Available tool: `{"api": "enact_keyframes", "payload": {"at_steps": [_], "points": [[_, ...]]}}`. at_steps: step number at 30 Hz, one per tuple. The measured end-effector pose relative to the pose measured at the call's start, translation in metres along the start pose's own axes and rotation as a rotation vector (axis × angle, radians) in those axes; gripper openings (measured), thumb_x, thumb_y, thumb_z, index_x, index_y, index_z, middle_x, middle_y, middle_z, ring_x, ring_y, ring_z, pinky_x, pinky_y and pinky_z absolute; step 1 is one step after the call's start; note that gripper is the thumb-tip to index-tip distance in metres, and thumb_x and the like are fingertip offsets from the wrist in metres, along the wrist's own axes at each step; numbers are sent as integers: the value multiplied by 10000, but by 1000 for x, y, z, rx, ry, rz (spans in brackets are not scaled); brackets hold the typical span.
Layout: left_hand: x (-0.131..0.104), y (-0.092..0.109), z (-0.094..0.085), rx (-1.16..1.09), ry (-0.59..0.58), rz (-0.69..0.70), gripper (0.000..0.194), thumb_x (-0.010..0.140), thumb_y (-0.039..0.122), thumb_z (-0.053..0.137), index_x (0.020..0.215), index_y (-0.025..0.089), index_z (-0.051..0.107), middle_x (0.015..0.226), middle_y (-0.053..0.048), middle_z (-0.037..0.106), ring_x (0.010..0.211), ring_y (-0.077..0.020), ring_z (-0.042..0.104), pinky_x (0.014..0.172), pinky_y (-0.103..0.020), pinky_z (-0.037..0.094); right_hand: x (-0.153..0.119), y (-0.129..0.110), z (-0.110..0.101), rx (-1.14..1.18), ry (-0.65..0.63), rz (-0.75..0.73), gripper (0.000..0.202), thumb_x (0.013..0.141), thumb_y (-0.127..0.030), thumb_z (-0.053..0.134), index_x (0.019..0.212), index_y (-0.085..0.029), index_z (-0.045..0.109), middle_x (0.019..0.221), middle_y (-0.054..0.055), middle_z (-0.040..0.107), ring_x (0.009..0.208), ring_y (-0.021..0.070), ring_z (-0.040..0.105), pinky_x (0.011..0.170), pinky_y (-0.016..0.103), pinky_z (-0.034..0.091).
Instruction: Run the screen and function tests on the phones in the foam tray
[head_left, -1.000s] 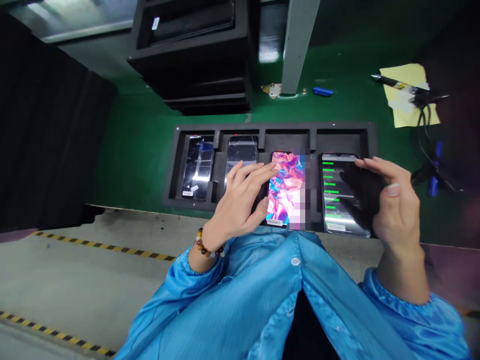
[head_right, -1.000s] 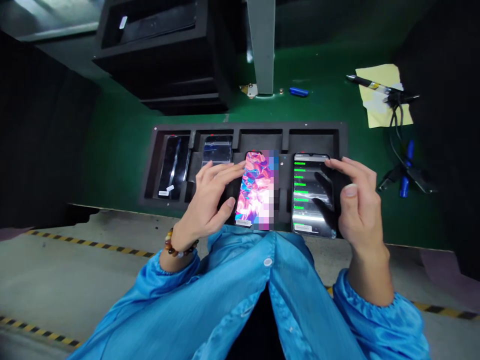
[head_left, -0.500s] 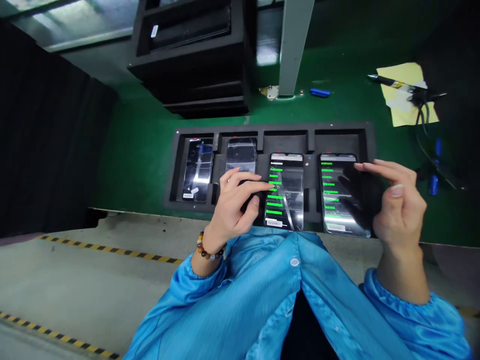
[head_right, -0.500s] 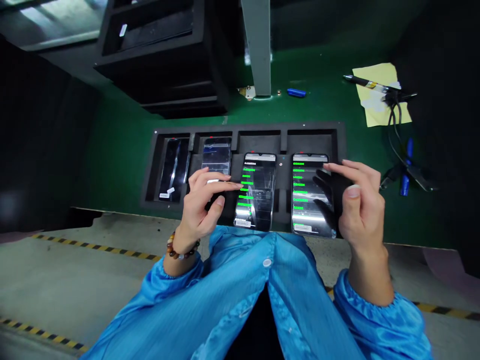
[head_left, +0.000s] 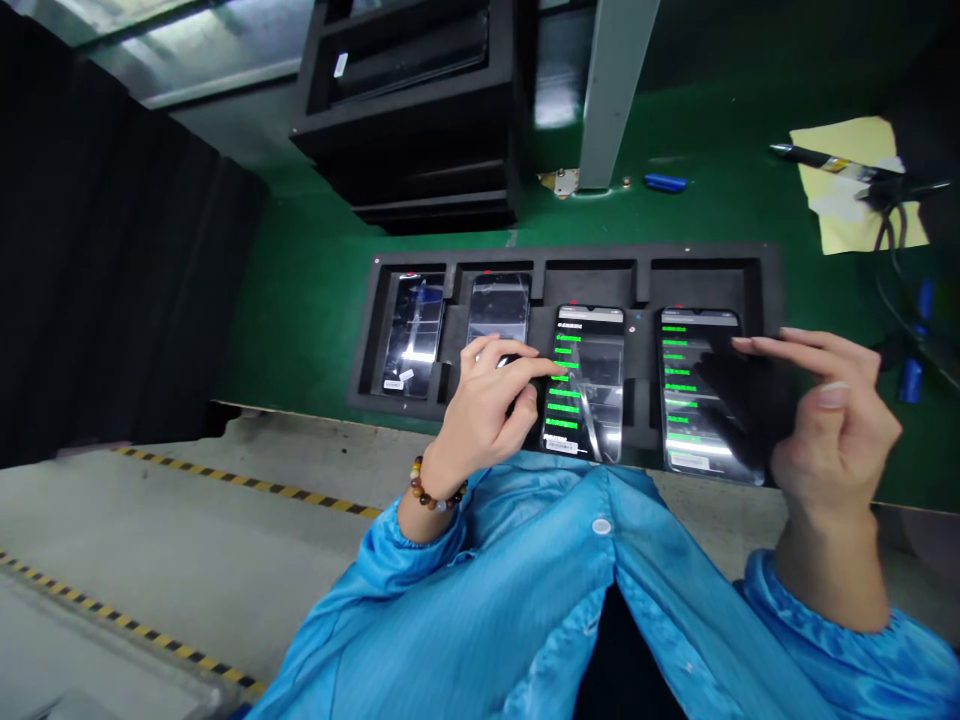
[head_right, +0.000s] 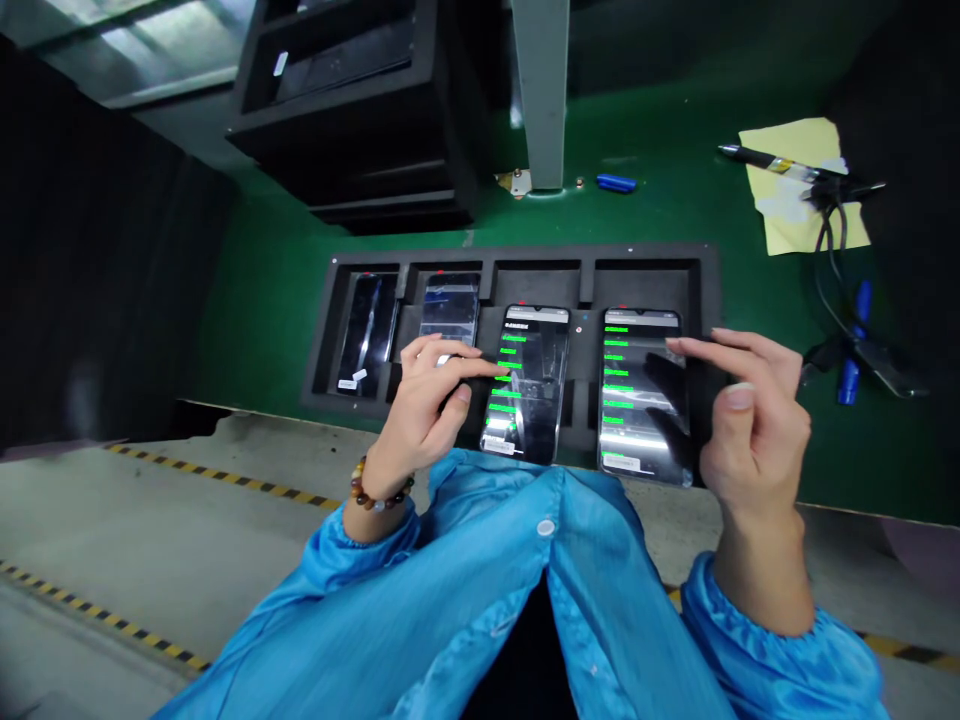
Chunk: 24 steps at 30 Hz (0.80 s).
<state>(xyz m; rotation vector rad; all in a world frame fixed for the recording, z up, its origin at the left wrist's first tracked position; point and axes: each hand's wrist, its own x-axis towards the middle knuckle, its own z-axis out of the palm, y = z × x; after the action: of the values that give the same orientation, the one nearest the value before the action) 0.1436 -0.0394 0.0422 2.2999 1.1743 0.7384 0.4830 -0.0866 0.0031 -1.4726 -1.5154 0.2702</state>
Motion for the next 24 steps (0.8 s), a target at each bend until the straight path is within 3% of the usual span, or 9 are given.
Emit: {"api": "enact_keyframes", "payload": {"at_steps": [5,10,17,22,24], "points": [[2,1,1,22,14,-16,399,1057,170,456,1318,238,751,1234,-49,812,1307,-252,682,1303,-531,337,1,-1,-2,14,-65,-71,512,1171,-526,370,1325,-367,831,1036,42,863,1333,355,691,1126,689,525],[0,-1,-1,-4,15,45,353,1065,205,479,1290,246,749,1217,-48,816,1276,-261,693,1263,-530,379,4,2,-5,-43,-152,13,616,1180,-554,281,1400,-306,800,1348,80,808,1463,335,619,1249,669,468],[4,2,-2,18,-40,-18,389,1065,199,467,1360,233,718,1266,-70,798,1326,-278,657,1281,-552,355,2,2,-5,-37,-134,24,614,1177,-574,289,1425,-313,786,1421,74,777,1485,324,601,1285,664,438],[5,2,-1,18,-61,-43,415,1059,194,474,1409,246,690,1298,-63,795,1364,-273,638,1320,-556,321,3,0,-6,5,-129,-43,555,1177,-547,337,1351,-321,814,1210,61,846,1419,328,652,1224,660,495],[5,2,-1,17,-64,-43,414,1061,197,475,1414,244,687,1304,-64,795,1370,-271,636,1326,-555,316,5,0,-6,3,-169,-40,552,1181,-534,325,1366,-328,802,1221,55,846,1422,324,656,1229,657,494]]}}
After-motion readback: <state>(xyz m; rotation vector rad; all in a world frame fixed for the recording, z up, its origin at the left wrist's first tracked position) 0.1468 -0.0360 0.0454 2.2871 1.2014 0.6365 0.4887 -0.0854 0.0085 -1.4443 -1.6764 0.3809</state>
